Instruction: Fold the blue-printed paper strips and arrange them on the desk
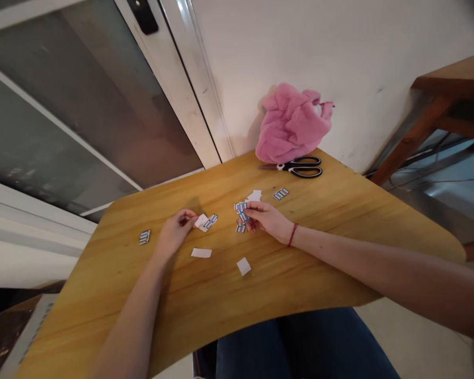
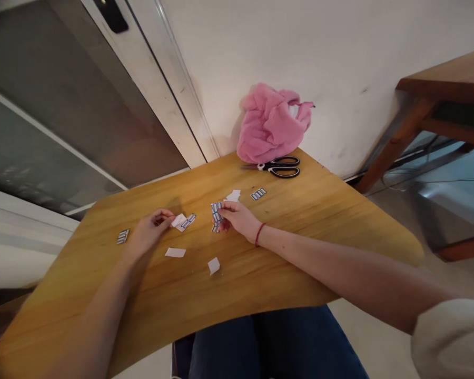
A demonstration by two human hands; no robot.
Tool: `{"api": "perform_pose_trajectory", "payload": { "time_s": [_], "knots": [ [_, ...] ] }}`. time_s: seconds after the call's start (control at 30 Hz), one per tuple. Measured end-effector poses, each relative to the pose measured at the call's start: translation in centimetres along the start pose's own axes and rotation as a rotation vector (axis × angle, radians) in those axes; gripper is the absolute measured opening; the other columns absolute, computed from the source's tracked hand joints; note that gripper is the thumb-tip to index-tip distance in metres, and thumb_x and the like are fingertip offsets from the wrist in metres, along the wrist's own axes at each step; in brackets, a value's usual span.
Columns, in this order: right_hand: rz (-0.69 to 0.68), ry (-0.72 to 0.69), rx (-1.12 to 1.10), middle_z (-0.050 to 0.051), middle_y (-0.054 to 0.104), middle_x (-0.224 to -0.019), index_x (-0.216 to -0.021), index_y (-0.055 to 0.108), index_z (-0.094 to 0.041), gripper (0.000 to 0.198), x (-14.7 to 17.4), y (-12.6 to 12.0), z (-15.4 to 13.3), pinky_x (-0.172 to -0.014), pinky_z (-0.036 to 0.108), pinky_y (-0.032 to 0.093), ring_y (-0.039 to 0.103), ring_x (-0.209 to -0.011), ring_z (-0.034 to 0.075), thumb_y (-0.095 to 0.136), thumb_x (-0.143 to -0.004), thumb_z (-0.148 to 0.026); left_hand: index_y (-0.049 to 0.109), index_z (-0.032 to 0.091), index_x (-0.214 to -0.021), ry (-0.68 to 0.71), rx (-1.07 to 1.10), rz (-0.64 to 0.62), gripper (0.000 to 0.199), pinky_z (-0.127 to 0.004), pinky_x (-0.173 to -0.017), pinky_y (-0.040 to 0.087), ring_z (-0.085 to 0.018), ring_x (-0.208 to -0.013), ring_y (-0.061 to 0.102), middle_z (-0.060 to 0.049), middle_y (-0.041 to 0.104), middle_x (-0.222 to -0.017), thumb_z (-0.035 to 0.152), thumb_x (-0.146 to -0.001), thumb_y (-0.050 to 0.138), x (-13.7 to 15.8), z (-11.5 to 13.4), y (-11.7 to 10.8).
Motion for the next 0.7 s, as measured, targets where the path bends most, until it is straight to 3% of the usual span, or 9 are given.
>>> {"api": "perform_pose_trajectory", "payload": {
  "time_s": [0.17, 0.33, 0.47, 0.6, 0.7],
  "knots": [
    [-0.008, -0.014, -0.003, 0.001, 0.064, -0.066, -0.078, 0.050, -0.014, 0.006, 0.0, -0.2, 0.2, -0.043, 0.017, 0.038, 0.052, -0.042, 0.005, 0.047, -0.084, -0.014, 0.063, 0.020, -0.091, 0.175, -0.290, 0.191, 0.023, -0.033, -0.078, 0.041, -0.020, -0.080, 0.053, -0.004, 0.056, -0.083, 0.041, -0.083, 0.054, 0.8, 2.0, 0.5],
    [-0.015, -0.018, -0.010, 0.000, 0.064, -0.065, -0.077, 0.050, -0.014, 0.006, -0.2, -0.2, 0.3, -0.043, 0.018, 0.038, 0.052, -0.042, 0.005, 0.050, -0.083, -0.016, 0.066, 0.024, -0.097, 0.267, -0.297, 0.082, 0.017, -0.037, -0.090, 0.038, -0.023, -0.097, 0.047, -0.006, 0.056, -0.095, 0.029, -0.081, 0.061, 0.6, 2.8, 2.9],
    [-0.010, -0.015, -0.018, -0.001, 0.063, -0.063, -0.076, 0.050, -0.014, 0.006, -0.1, -0.1, 0.2, -0.043, 0.017, 0.039, 0.052, -0.042, 0.005, 0.050, -0.082, -0.016, 0.064, 0.022, -0.087, 0.247, -0.209, 0.056, 0.010, -0.034, -0.086, 0.038, -0.021, -0.090, 0.048, -0.003, 0.059, -0.089, 0.023, -0.077, 0.066, 0.3, 2.9, 3.1],
    [0.009, -0.018, -0.018, -0.001, 0.062, -0.062, -0.075, 0.050, -0.014, 0.006, -0.1, -0.2, -0.1, -0.042, 0.017, 0.039, 0.052, -0.042, 0.005, 0.050, -0.080, -0.016, 0.056, 0.020, -0.079, 0.180, -0.112, 0.027, 0.008, -0.027, -0.072, 0.038, -0.015, -0.076, 0.049, 0.000, 0.059, -0.080, 0.024, -0.078, 0.063, 0.4, 3.1, 2.8],
    [0.098, -0.084, 0.004, -0.002, 0.061, -0.061, -0.075, 0.051, -0.015, 0.006, 0.0, -0.9, -0.8, -0.041, 0.017, 0.038, 0.051, -0.042, 0.005, 0.050, -0.080, -0.018, 0.055, 0.020, -0.077, 0.090, -0.039, 0.017, 0.009, -0.024, -0.062, 0.035, -0.013, -0.065, 0.047, 0.003, 0.055, -0.071, 0.027, -0.078, 0.061, 0.6, 3.1, 2.4]
  ]
}}
Point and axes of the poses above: each hand's wrist, its own x-axis away from the middle knuckle, its own y-axis out of the palm, z = x × y, the point moved 5 cm from there along -x, towards the middle knuckle
